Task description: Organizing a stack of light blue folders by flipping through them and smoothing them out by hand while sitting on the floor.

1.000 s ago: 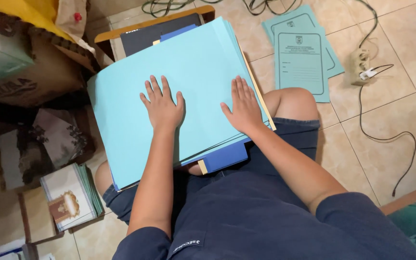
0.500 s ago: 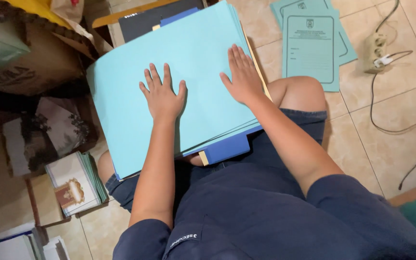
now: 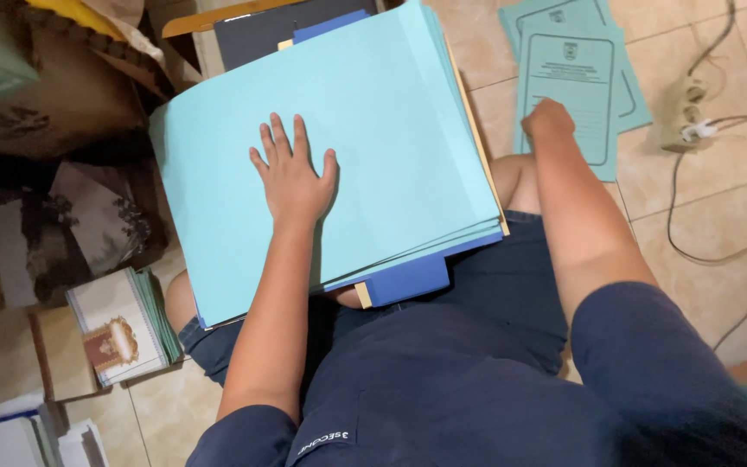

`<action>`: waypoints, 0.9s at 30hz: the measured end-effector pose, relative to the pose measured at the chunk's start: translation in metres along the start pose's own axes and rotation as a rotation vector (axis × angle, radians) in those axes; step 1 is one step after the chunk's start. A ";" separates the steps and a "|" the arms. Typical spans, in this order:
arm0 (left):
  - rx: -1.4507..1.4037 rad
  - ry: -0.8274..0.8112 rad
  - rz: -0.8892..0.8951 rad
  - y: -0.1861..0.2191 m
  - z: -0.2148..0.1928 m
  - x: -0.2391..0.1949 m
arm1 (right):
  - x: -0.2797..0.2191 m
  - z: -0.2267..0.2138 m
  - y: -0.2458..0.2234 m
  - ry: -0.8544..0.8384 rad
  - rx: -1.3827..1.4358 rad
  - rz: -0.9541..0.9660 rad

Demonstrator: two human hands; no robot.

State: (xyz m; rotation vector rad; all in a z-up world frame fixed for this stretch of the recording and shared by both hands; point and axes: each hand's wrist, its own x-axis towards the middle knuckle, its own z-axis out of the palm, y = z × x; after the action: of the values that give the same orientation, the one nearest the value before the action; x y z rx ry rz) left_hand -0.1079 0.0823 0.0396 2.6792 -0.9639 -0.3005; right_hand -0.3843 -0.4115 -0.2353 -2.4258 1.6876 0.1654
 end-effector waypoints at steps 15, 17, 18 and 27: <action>-0.028 -0.055 -0.017 0.004 -0.006 0.003 | 0.004 -0.004 -0.012 -0.087 -0.003 0.057; -0.026 -0.059 -0.022 0.004 -0.007 0.001 | 0.022 0.010 0.005 0.113 0.060 0.151; -0.028 -0.058 -0.016 0.003 -0.006 0.001 | 0.025 0.002 0.011 0.116 0.060 0.155; -0.030 0.171 0.081 -0.007 0.019 0.003 | -0.196 -0.242 -0.072 0.958 0.078 -0.361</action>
State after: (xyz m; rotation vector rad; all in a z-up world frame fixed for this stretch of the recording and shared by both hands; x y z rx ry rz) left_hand -0.1069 0.0818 0.0195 2.5809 -1.0031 -0.0666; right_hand -0.3881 -0.2585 0.0454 -2.8750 1.3754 -1.2531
